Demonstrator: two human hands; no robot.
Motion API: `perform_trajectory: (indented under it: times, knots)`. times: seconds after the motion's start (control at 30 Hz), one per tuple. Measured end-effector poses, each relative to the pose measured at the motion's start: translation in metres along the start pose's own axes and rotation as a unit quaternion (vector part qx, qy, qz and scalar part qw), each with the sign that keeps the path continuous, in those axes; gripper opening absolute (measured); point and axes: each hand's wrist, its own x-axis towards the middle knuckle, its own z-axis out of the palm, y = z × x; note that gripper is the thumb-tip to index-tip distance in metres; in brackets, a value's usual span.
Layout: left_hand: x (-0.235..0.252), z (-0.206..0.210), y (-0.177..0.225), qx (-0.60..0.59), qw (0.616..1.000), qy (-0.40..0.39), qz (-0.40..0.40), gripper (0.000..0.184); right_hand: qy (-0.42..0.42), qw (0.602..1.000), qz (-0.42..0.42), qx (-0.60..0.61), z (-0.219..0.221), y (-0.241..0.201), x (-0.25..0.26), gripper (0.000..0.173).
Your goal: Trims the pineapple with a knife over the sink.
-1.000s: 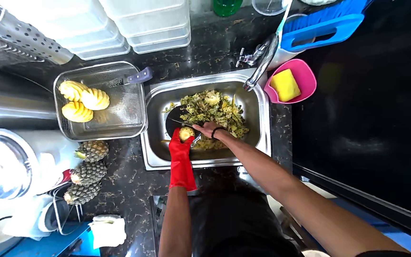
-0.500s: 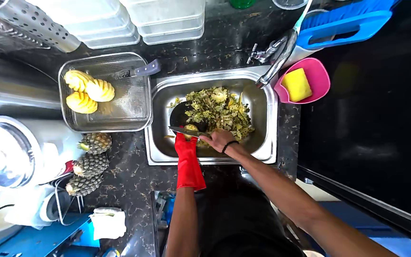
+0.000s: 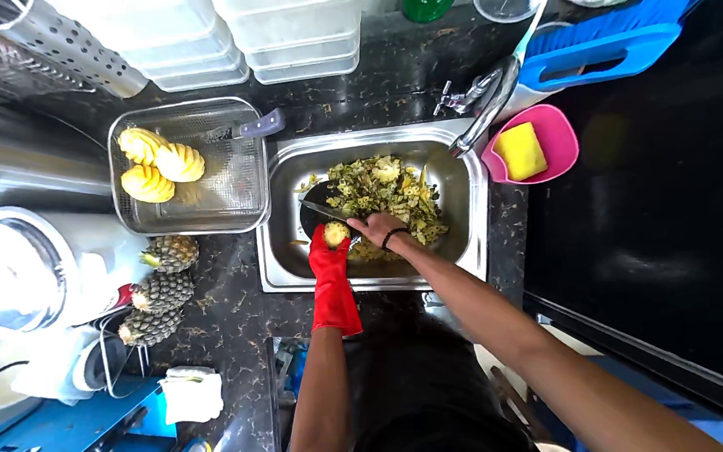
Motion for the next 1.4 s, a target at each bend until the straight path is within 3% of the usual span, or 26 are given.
perform_trajectory:
  times: [0.17,0.3,0.43,0.57,0.77,0.93,1.1,1.17,1.3,1.4]
  knots:
    - [0.002,0.007,-0.008,-0.01,1.0,0.01,0.001,0.061,0.009,0.997,-0.031,-0.069,0.017,0.019,-0.008,0.083]
    - [-0.001,-0.014,0.022,-0.017,0.999,-0.024,-0.031,0.059,-0.02,0.995,-0.028,-0.091,0.003,0.004,-0.012,0.086]
    - [-0.005,-0.003,0.008,-0.003,1.0,-0.002,-0.001,0.068,-0.06,0.998,0.012,0.002,0.002,0.009,0.025,0.089]
    - [-0.006,-0.005,0.002,-0.035,0.999,-0.007,0.034,0.07,-0.046,0.998,-0.007,0.043,0.005,0.021,0.034,0.089]
    - [-0.01,-0.041,0.049,-0.033,0.996,-0.078,-0.012,0.064,-0.043,0.998,-0.012,-0.036,-0.002,0.018,-0.003,0.086]
    - [-0.013,-0.022,0.022,-0.033,0.999,-0.041,0.008,0.071,-0.047,0.998,0.008,-0.035,-0.003,0.011,0.003,0.087]
    - [0.001,-0.003,-0.004,-0.022,0.997,-0.025,0.063,0.076,-0.01,0.999,0.017,0.026,0.014,0.04,0.057,0.089]
    - [0.01,0.005,-0.011,0.0,0.996,-0.014,0.088,0.073,-0.011,0.997,0.016,0.072,0.011,0.038,0.042,0.088]
    - [0.024,0.026,-0.015,0.063,0.998,0.013,-0.019,0.072,0.023,0.99,0.029,0.134,0.022,0.038,0.011,0.084]
    - [0.03,0.032,-0.017,0.051,0.998,0.028,-0.036,0.078,0.044,0.995,0.005,0.088,0.034,0.039,0.001,0.079]
